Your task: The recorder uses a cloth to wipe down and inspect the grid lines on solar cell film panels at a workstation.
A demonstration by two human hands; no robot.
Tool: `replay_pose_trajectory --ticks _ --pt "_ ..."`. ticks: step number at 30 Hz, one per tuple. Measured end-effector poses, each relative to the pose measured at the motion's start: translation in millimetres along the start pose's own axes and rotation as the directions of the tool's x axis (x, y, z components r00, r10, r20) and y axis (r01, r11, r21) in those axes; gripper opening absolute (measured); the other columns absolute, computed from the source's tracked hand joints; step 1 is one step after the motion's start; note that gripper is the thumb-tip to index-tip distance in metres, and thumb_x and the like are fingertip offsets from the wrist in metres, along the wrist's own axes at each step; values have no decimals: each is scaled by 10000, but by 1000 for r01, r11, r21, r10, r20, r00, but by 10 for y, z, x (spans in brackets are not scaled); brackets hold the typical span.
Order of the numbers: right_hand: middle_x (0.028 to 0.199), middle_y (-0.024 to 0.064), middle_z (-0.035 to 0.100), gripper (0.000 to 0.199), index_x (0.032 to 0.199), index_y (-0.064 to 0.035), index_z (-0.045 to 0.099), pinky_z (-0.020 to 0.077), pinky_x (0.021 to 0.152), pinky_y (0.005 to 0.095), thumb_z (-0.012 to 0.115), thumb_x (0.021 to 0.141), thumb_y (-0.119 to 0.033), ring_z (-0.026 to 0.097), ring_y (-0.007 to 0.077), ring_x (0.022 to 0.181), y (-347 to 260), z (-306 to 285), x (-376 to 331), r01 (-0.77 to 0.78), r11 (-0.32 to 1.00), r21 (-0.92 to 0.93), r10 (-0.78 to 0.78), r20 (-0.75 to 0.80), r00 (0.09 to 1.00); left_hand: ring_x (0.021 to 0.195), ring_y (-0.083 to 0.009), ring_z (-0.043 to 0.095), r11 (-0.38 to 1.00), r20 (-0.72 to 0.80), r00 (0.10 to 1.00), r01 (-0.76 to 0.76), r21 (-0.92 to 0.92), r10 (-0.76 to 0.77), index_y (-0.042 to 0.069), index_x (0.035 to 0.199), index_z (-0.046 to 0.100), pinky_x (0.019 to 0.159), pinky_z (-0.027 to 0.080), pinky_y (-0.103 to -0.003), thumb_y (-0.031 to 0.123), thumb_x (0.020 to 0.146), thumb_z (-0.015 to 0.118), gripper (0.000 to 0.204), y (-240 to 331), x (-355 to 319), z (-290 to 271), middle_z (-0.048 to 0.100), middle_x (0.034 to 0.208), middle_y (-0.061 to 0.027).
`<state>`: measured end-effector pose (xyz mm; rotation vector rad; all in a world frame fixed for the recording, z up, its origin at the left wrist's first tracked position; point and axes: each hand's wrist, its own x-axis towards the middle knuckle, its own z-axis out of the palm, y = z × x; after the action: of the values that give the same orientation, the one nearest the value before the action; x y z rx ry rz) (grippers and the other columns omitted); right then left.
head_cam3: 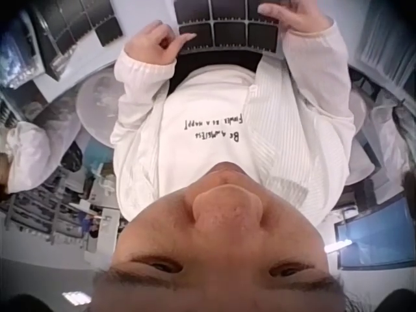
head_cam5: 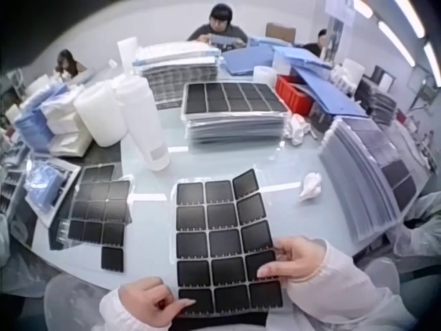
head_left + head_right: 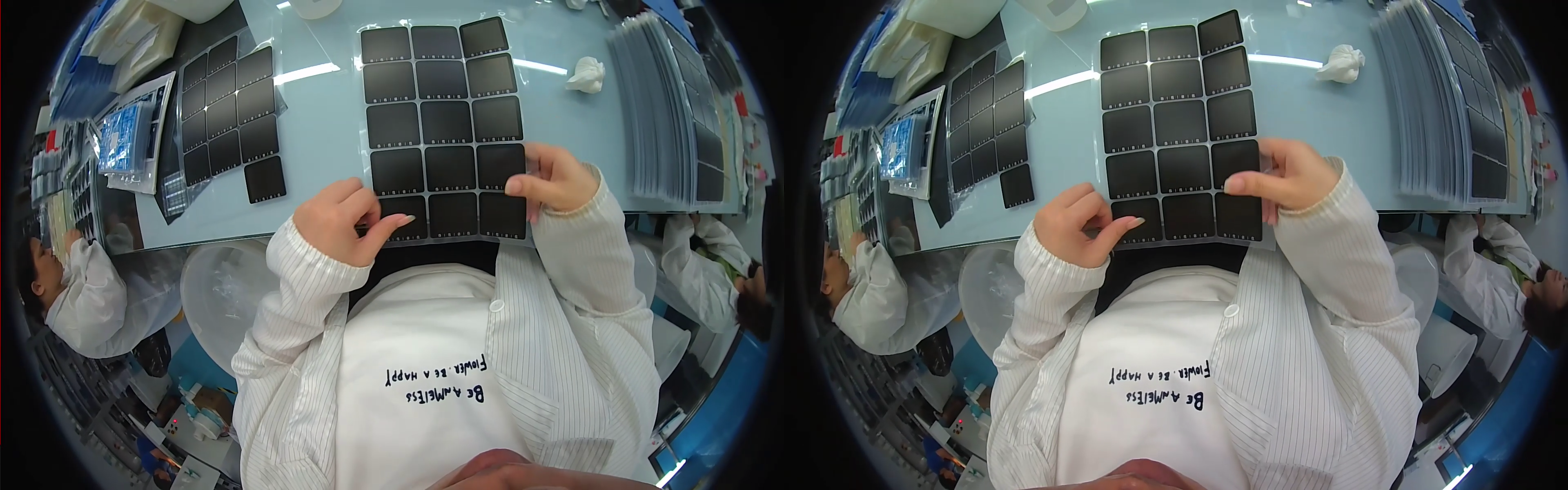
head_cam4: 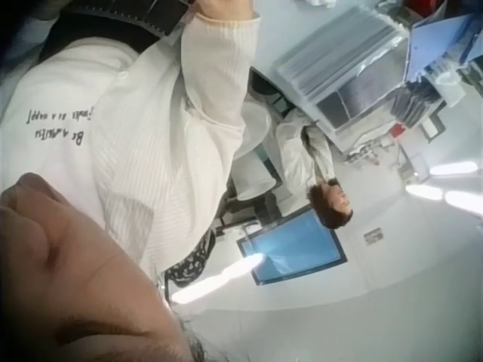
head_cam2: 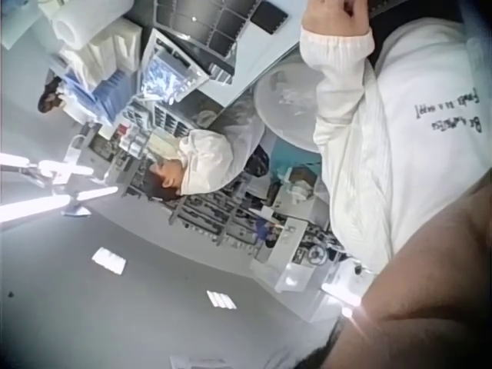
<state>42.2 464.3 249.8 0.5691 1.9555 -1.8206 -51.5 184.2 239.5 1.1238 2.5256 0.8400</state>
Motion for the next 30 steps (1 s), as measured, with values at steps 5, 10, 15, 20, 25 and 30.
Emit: replay_pose_trajectory --ticks 5,10,15,20,25,30 --pt "818 26 669 297 1080 14 638 361 431 171 699 827 -131 503 30 526 46 145 -35 26 998 64 -21 -68 997 526 -234 526 998 -21 998 -66 17 66 44 653 541 491 427 -333 351 779 745 390 150 268 101 514 586 -69" --pt "810 12 659 273 1078 -10 643 355 435 168 690 835 -122 486 22 525 -123 294 -27 101 982 159 -100 -13 995 519 -260 549 996 118 989 89 -12 -87 31 678 551 506 440 -362 541 839 601 537 169 437 85 541 566 -99" --pt "873 19 658 283 1110 -21 621 385 473 172 676 842 -93 532 28 619 -42 389 195 52 966 252 -85 118 989 516 -277 561 989 122 986 127 -70 -118 27 643 561 507 441 -370 520 863 560 539 171 472 54 554 565 -104" --pt "938 44 665 296 1124 7 604 470 607 192 664 839 -46 604 73 763 89 376 227 178 960 215 -193 53 980 533 -287 565 992 96 991 100 -77 -93 25 653 585 513 437 -367 454 875 558 484 170 447 50 569 583 -104" --pt "982 80 660 339 1168 37 554 501 766 223 646 844 -3 625 111 872 307 36 73 95 991 92 -85 -107 991 533 -274 535 974 -21 996 76 -211 -83 -4 694 567 515 411 -355 342 909 536 409 -4 369 100 538 590 -134" --pt "877 88 671 435 1239 33 454 388 411 169 639 846 3 575 57 565 236 145 46 112 971 211 -57 -249 967 493 -195 394 913 -8 991 119 -389 -133 -23 681 507 497 350 -307 199 894 601 321 -66 230 124 466 561 -98"
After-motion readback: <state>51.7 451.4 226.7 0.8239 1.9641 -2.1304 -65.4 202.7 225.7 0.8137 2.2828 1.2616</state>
